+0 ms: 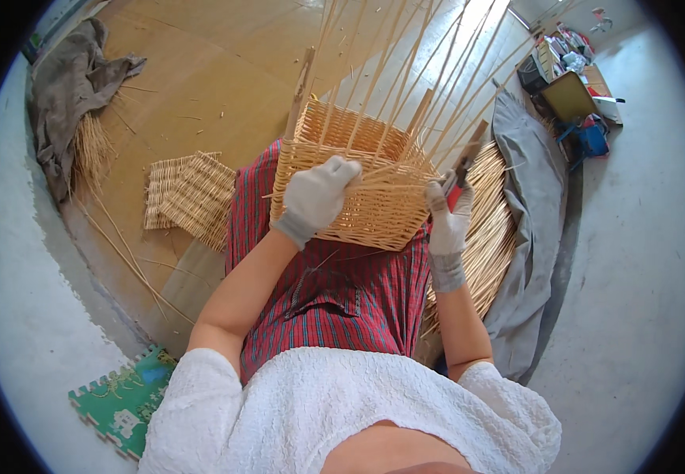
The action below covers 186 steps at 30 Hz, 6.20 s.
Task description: The person weaves a basket using thin wooden strips, sitting on the floor. They interlace the strips through the vertical frame, use pliers to trim excess material, and measure the basket with a ruler.
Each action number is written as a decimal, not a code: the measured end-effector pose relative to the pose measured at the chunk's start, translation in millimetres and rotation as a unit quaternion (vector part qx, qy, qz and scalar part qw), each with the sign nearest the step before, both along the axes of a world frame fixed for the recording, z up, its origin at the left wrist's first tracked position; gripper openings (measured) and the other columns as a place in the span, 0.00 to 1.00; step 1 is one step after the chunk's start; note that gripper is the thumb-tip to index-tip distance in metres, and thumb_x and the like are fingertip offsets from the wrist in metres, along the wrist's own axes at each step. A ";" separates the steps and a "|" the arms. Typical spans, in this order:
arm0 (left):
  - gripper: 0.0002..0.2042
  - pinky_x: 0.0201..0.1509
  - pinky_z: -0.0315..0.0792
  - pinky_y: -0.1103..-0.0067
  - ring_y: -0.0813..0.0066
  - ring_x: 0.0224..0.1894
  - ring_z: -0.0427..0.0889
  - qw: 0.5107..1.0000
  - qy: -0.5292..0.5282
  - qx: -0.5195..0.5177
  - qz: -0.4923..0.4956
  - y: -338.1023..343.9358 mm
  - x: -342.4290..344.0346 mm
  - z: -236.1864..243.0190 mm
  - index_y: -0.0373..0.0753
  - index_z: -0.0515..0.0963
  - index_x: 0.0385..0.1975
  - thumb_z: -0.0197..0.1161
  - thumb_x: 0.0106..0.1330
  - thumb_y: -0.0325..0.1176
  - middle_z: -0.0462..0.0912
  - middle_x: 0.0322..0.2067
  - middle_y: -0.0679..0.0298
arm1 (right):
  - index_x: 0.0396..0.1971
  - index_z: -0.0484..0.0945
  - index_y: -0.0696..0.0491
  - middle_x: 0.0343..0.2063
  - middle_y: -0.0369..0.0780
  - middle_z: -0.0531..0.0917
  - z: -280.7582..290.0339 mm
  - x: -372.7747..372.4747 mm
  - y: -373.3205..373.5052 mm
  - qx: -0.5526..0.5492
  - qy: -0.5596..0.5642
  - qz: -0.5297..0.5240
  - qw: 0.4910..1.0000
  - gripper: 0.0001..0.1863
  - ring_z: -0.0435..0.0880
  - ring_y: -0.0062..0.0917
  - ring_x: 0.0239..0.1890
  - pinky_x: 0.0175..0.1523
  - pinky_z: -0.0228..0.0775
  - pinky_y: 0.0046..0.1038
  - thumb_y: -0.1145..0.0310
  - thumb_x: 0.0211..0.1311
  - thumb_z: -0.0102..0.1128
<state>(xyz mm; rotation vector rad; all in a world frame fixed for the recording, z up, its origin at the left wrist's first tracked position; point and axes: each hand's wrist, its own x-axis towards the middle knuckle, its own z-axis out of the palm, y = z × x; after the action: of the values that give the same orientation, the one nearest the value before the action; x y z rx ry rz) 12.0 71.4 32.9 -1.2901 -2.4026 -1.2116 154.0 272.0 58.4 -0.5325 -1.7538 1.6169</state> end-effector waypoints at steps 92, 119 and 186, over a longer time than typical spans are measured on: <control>0.23 0.40 0.83 0.67 0.61 0.43 0.90 0.961 -0.031 -0.200 -0.188 141.3 107.4 18.8 0.44 0.68 0.69 0.49 0.74 0.33 0.85 0.52 0.53 | 0.48 0.85 0.37 0.42 0.33 0.82 156.8 -114.2 66.8 0.857 -0.371 0.225 0.278 0.21 0.83 0.25 0.49 0.49 0.78 0.30 0.55 0.53 0.76; 0.25 0.38 0.84 0.64 0.59 0.42 0.91 0.970 -0.069 -0.207 -0.111 191.4 79.0 19.0 0.42 0.64 0.69 0.53 0.72 0.28 0.86 0.46 0.57 | 0.43 0.86 0.38 0.37 0.32 0.82 151.9 -108.1 94.3 0.856 -0.395 0.220 0.251 0.14 0.85 0.25 0.45 0.47 0.78 0.31 0.60 0.55 0.72; 0.26 0.57 0.77 0.70 0.59 0.52 0.83 0.961 -0.129 0.067 -0.237 -31.1 49.9 84.5 0.39 0.79 0.58 0.72 0.57 0.29 0.81 0.47 0.56 | 0.39 0.77 0.51 0.27 0.34 0.81 -89.5 115.1 77.5 -0.429 0.087 -0.091 0.895 0.07 0.83 0.24 0.29 0.27 0.77 0.27 0.64 0.73 0.59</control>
<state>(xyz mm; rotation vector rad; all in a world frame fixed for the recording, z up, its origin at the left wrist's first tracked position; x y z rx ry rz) 61.8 40.3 117.3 -1.8296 -2.1822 -1.7285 269.1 349.4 -31.1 -0.8798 -0.7529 2.1738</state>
